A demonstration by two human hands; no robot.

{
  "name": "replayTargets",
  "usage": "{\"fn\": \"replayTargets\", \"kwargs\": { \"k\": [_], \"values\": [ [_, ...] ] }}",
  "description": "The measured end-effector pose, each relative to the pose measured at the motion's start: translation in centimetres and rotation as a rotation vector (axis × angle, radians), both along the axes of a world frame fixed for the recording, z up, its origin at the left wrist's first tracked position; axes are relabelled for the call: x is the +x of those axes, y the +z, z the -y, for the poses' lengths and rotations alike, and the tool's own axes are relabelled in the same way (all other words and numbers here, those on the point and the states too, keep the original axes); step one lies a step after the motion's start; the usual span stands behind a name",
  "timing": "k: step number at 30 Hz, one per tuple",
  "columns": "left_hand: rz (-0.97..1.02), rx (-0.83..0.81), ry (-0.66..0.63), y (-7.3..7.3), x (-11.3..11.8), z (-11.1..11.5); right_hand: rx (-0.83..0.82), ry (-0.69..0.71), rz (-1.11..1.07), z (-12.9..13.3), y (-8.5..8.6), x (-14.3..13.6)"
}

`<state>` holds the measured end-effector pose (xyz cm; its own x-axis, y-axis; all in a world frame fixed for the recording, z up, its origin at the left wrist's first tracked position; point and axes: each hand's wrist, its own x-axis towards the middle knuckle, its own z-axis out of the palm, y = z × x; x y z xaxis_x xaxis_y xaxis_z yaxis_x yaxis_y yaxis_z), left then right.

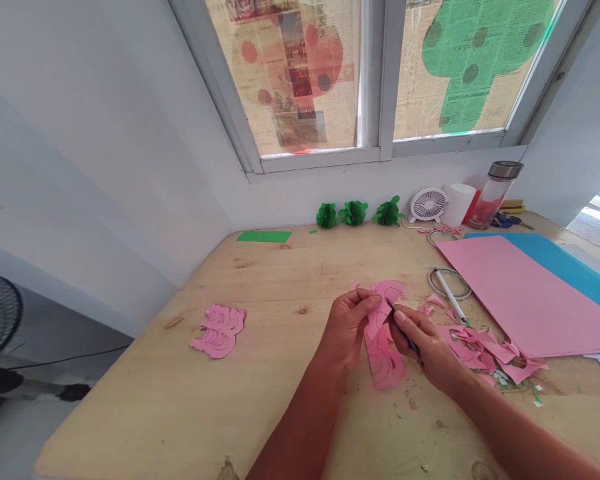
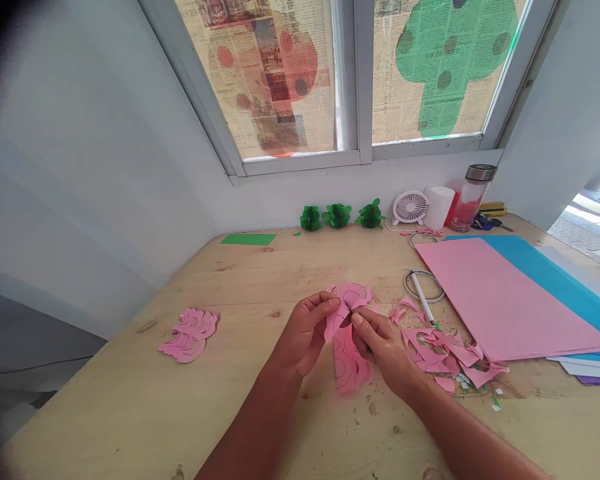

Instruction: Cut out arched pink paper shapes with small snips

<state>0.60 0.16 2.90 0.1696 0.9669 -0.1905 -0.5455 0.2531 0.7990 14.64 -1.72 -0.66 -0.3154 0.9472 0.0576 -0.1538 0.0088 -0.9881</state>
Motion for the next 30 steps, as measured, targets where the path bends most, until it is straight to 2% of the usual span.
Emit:
{"fn": "replayTargets", "kwargs": {
  "k": [16, 25, 30],
  "values": [
    [0.046, -0.029, 0.066, -0.4, 1.1, 0.2, 0.029, -0.104, 0.089, 0.2, 0.4, -0.3],
    [0.086, -0.070, 0.058, -0.4, 1.2, 0.2, -0.047, -0.038, -0.052, 0.0, -0.1, -0.2],
    [0.139, -0.096, -0.003, -0.5, 1.0, 0.2, -0.146, 0.001, -0.160, -0.1, -0.5, -0.1]
  ]
}}
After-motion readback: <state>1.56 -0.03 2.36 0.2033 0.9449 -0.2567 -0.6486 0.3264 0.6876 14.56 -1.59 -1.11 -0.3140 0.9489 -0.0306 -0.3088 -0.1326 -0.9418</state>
